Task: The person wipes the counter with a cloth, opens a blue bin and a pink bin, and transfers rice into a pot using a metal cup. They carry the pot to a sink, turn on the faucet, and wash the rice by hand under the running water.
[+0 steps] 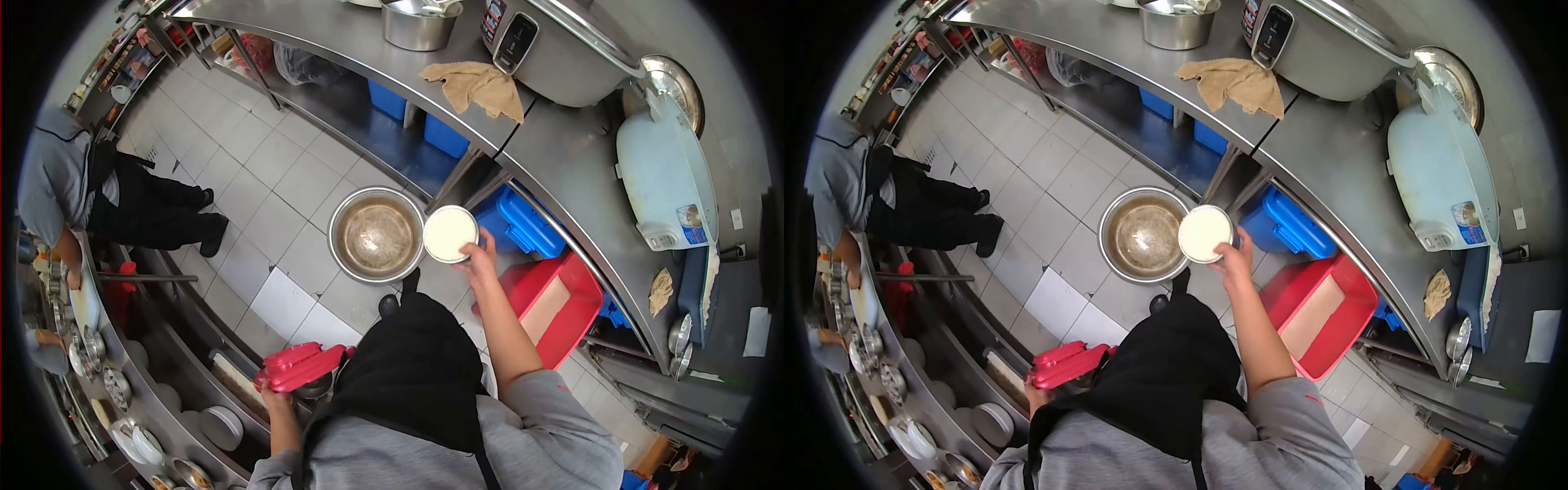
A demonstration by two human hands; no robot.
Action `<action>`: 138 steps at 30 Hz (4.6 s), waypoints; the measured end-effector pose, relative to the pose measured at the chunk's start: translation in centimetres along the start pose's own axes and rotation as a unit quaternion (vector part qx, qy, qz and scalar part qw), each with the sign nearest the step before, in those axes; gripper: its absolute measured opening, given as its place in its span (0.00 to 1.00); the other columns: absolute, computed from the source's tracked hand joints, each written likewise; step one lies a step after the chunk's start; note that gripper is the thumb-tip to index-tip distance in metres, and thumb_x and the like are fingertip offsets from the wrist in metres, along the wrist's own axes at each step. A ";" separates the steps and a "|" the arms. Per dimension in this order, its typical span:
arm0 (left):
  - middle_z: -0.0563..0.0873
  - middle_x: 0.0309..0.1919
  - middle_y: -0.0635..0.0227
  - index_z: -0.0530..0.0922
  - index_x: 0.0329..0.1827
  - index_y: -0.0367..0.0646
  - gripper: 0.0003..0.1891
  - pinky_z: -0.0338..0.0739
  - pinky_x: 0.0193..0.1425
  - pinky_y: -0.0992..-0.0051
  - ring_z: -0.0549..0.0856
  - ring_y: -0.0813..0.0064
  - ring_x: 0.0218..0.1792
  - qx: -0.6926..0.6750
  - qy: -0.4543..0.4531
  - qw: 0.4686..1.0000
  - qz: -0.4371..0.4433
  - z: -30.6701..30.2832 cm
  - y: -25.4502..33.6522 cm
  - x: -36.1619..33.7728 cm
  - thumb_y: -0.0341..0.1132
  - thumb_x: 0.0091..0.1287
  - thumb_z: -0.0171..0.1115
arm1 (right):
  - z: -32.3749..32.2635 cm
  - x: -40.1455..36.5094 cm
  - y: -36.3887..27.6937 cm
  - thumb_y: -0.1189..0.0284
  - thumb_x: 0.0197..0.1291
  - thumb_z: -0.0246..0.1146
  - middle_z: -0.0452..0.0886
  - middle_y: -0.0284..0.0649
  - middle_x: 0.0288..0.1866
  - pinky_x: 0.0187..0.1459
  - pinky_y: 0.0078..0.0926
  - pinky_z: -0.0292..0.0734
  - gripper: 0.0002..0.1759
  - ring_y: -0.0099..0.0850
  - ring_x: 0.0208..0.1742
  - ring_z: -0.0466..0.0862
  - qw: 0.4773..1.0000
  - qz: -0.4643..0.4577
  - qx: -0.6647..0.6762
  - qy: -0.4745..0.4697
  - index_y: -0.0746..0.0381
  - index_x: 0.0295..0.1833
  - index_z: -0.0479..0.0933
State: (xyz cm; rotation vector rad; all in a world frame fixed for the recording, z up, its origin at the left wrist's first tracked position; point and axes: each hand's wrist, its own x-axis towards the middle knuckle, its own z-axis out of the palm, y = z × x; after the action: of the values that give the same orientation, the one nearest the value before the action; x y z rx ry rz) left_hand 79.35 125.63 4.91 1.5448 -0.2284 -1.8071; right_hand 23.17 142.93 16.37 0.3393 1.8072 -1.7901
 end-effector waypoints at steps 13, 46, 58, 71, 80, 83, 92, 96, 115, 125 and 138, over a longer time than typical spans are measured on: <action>0.72 0.59 0.57 0.65 0.61 0.41 0.22 0.63 0.64 0.51 0.71 0.57 0.59 -0.057 0.061 0.995 -0.047 3.9 -0.1 -0.4 0.40 0.67 0.46 | 5.9 -3.6 -6.6 0.81 0.32 0.66 0.64 0.39 0.58 0.55 0.35 0.71 0.36 0.45 0.60 0.63 0.570 -0.675 -0.458 0.100 0.39 0.52 0.74; 0.74 0.58 0.60 0.66 0.62 0.43 0.25 0.64 0.64 0.57 0.74 0.61 0.57 0.257 -0.018 0.959 -0.119 13.9 0.8 5.4 0.48 0.66 0.45 | -31.7 -8.4 11.8 0.76 0.38 0.67 0.67 0.49 0.53 0.38 0.42 0.77 0.41 0.45 0.44 0.75 0.892 0.049 0.070 0.444 0.52 0.61 0.57; 0.67 0.61 0.58 0.61 0.65 0.45 0.33 0.68 0.53 0.46 0.68 0.51 0.60 0.478 -0.025 0.877 -0.049 19.2 -10.0 -6.1 0.53 0.60 0.52 | -48.4 7.0 18.3 0.79 0.42 0.62 0.58 0.46 0.63 0.53 0.43 0.72 0.37 0.48 0.63 0.64 0.761 0.015 -0.649 -0.015 0.44 0.62 0.63; 0.73 0.55 0.62 0.63 0.64 0.43 0.34 0.76 0.36 0.59 0.75 0.60 0.50 0.594 0.042 0.803 -0.026 21.4 -19.8 -14.4 0.57 0.60 0.51 | -45.8 11.8 30.3 0.83 0.37 0.61 0.59 0.47 0.62 0.47 0.33 0.77 0.38 0.50 0.59 0.67 0.869 0.188 -0.414 0.197 0.51 0.59 0.61; 0.75 0.54 0.63 0.64 0.64 0.48 0.31 0.80 0.36 0.62 0.77 0.63 0.50 0.553 -0.054 0.823 -0.118 18.1 -14.0 -6.3 0.55 0.61 0.51 | -53.1 4.2 28.4 0.83 0.34 0.54 0.75 0.44 0.47 0.35 0.49 0.81 0.35 0.43 0.43 0.79 0.945 0.176 0.262 0.088 0.64 0.58 0.67; 0.74 0.57 0.59 0.68 0.60 0.42 0.23 0.64 0.64 0.58 0.72 0.60 0.59 0.469 -0.188 0.849 -0.157 19.2 -16.1 -9.7 0.45 0.66 0.45 | -51.3 2.1 25.4 0.83 0.35 0.55 0.74 0.46 0.48 0.39 0.53 0.80 0.34 0.45 0.46 0.78 0.943 0.111 0.290 0.121 0.67 0.57 0.66; 0.73 0.58 0.61 0.66 0.62 0.47 0.23 0.61 0.64 0.47 0.71 0.58 0.59 0.334 -0.097 0.919 -0.183 15.8 -11.3 -7.9 0.46 0.67 0.46 | -39.9 -5.7 12.2 0.84 0.36 0.51 0.71 0.43 0.57 0.49 0.37 0.79 0.38 0.38 0.55 0.75 0.957 -0.063 0.265 0.101 0.66 0.62 0.63; 0.73 0.59 0.62 0.65 0.63 0.46 0.23 0.60 0.65 0.49 0.71 0.59 0.60 0.279 -0.085 0.945 -0.146 12.2 -9.9 -5.2 0.45 0.67 0.48 | -30.1 -5.4 10.6 0.86 0.33 0.53 0.70 0.40 0.58 0.47 0.25 0.76 0.42 0.33 0.55 0.74 0.964 -0.114 0.233 0.061 0.61 0.64 0.65; 0.75 0.57 0.64 0.69 0.59 0.48 0.21 0.59 0.65 0.48 0.72 0.60 0.59 0.225 0.066 0.963 -0.133 11.6 -10.5 -7.0 0.47 0.68 0.44 | -7.2 -3.4 -2.3 0.71 0.45 0.64 0.61 0.39 0.62 0.50 0.43 0.76 0.26 0.45 0.62 0.63 0.599 -0.721 -0.319 0.138 0.44 0.54 0.72; 0.71 0.61 0.63 0.64 0.64 0.49 0.25 0.63 0.61 0.45 0.71 0.57 0.60 0.315 -0.110 0.931 -0.147 7.1 -11.4 -4.3 0.50 0.68 0.40 | -39.0 2.3 15.4 0.84 0.37 0.61 0.66 0.43 0.59 0.52 0.29 0.73 0.42 0.34 0.56 0.71 0.897 -0.187 0.255 0.310 0.58 0.64 0.59; 0.68 0.63 0.64 0.63 0.66 0.54 0.33 0.71 0.53 0.45 0.66 0.55 0.62 0.511 0.054 0.853 -0.093 10.4 -18.4 -10.4 0.57 0.59 0.52 | -44.3 17.1 32.0 0.81 0.43 0.60 0.47 0.49 0.69 0.61 0.40 0.65 0.49 0.57 0.67 0.51 0.812 0.115 -0.533 0.208 0.56 0.71 0.44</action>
State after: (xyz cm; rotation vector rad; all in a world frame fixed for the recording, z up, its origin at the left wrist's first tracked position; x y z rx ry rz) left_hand 62.35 141.94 5.26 2.4326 -1.1709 -1.8096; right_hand 17.51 184.91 -22.14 0.4621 2.6069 -0.3405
